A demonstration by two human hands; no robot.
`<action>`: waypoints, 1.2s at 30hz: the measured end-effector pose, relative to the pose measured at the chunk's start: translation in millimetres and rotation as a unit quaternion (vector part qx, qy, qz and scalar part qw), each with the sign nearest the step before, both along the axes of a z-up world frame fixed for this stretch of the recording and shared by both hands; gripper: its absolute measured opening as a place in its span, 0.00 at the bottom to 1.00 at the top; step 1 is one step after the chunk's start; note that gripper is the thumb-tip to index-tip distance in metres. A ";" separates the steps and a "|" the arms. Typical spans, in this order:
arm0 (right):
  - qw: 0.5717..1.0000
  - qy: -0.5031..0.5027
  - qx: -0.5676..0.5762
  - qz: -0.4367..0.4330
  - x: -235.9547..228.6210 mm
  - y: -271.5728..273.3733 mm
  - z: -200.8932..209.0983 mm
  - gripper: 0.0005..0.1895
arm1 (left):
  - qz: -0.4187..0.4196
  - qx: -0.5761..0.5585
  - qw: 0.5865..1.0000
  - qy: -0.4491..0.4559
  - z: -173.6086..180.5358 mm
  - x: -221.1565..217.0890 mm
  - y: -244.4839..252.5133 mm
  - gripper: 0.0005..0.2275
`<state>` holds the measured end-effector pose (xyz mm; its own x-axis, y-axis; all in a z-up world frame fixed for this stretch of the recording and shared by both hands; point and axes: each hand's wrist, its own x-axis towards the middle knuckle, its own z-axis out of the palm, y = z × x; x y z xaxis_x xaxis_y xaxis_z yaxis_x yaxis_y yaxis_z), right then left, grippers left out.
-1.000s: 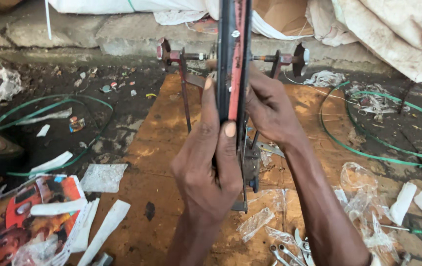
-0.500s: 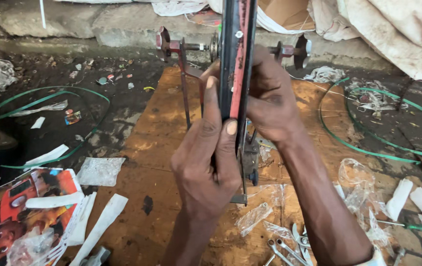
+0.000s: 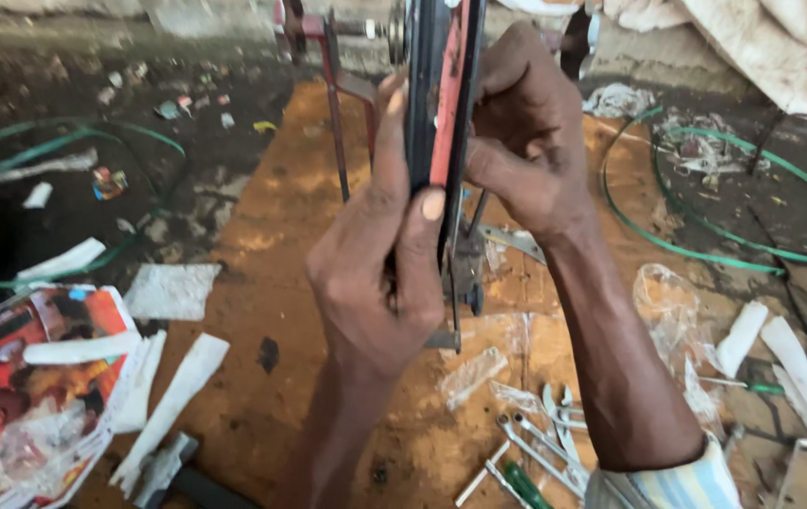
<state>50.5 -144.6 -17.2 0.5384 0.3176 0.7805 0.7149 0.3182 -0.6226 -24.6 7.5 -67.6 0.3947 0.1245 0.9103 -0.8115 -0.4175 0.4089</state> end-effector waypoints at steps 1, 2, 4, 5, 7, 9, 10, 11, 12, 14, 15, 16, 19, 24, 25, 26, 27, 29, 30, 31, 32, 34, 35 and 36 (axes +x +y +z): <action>1.000 -0.011 -0.001 0.004 2.1 -2.2 -2.1 0.13 | -0.014 -0.005 1.000 -0.004 -1.0 -0.8 -0.5 0.16; 1.000 -0.023 0.000 0.010 1.5 -2.9 -5.3 0.12 | -0.028 -0.008 1.000 -0.008 -2.1 -2.8 -0.3 0.16; 0.999 -0.045 -0.008 -0.005 3.4 -3.2 -7.2 0.10 | -0.037 -0.006 0.999 -0.002 -1.7 -8.0 1.1 0.18; 0.996 -0.068 -0.039 -0.041 4.8 -3.8 -6.9 0.10 | -0.038 -0.002 0.999 0.001 0.2 -8.8 2.3 0.18; 0.989 -0.080 -0.063 -0.107 4.8 -7.1 -7.9 0.11 | -0.048 0.008 0.999 0.014 4.1 -9.3 5.2 0.18; 0.986 -0.028 -0.006 -0.165 3.0 -12.7 -12.2 0.10 | -0.102 0.005 0.994 0.024 8.7 -1.6 9.5 0.22; 0.981 0.022 0.041 -0.190 -1.0 -14.3 -20.4 0.10 | -0.137 0.003 0.989 0.048 7.7 -0.3 13.2 0.23; 0.976 0.048 0.047 -0.206 -6.9 -16.9 -30.1 0.09 | -0.170 0.000 0.983 0.073 5.5 1.2 17.3 0.25; 0.971 0.072 0.054 -0.222 -14.2 -20.0 -40.3 0.08 | -0.201 0.000 0.973 0.111 2.9 2.4 22.6 0.26; 0.956 0.124 0.061 -0.259 -32.0 -28.6 -61.3 0.08 | -0.236 0.003 0.961 0.143 -5.5 1.5 28.2 0.26; 0.946 0.152 0.061 -0.280 -42.9 -32.1 -73.0 0.09 | -0.241 0.005 0.961 0.137 -10.7 0.5 30.4 0.25; 0.935 0.178 0.062 -0.299 -54.3 -35.4 -84.4 0.09 | -0.247 0.007 0.960 0.129 -16.7 -0.9 32.3 0.25; 0.879 0.311 0.055 -0.357 -90.9 -40.2 -118.4 0.10 | -0.141 0.055 0.984 0.094 -38.9 -2.7 36.6 0.19; 0.810 0.464 -0.033 -0.358 -150.7 -28.1 -167.0 0.08 | -0.096 0.083 0.960 0.251 -74.5 -10.5 49.4 0.21; 0.831 0.456 -0.015 -0.319 -159.1 -20.9 -175.7 0.08 | -0.100 0.053 0.960 0.258 -79.0 -13.2 52.3 0.20; 0.850 0.446 0.002 -0.281 -165.5 -12.5 -183.7 0.09 | -0.105 0.022 0.958 0.264 -82.1 -15.3 55.1 0.19; 0.866 0.436 0.019 -0.242 -168.2 -5.3 -190.7 0.09 | -0.110 -0.009 0.956 0.271 -83.8 -16.7 57.5 0.18; 0.871 0.423 0.043 -0.244 -174.3 4.5 -201.9 0.09 | -0.081 -0.038 0.938 0.335 -84.8 -24.1 57.5 0.21; 0.875 0.415 0.053 -0.244 -174.5 7.7 -205.2 0.10 | -0.066 -0.054 0.927 0.364 -82.9 -26.8 57.1 0.22; 0.882 0.400 0.062 -0.240 -174.9 9.5 -206.9 0.10 | -0.064 -0.020 0.948 0.310 -79.9 -30.0 56.5 0.22; 0.891 0.383 0.073 -0.234 -173.2 11.6 -207.8 0.09 | -0.063 0.016 0.966 0.252 -75.6 -31.8 56.4 0.22; 0.897 0.366 0.073 -0.236 -170.9 13.0 -208.0 0.09 | -0.070 0.046 0.981 0.175 -68.1 -34.4 54.8 0.22; 0.895 0.367 0.063 -0.245 -170.6 12.6 -208.0 0.10 | -0.076 0.039 0.984 0.158 -65.9 -34.9 52.6 0.22; 0.893 0.368 0.053 -0.253 -170.4 11.9 -207.9 0.10 | -0.077 0.035 0.986 0.144 -64.5 -34.0 49.9 0.21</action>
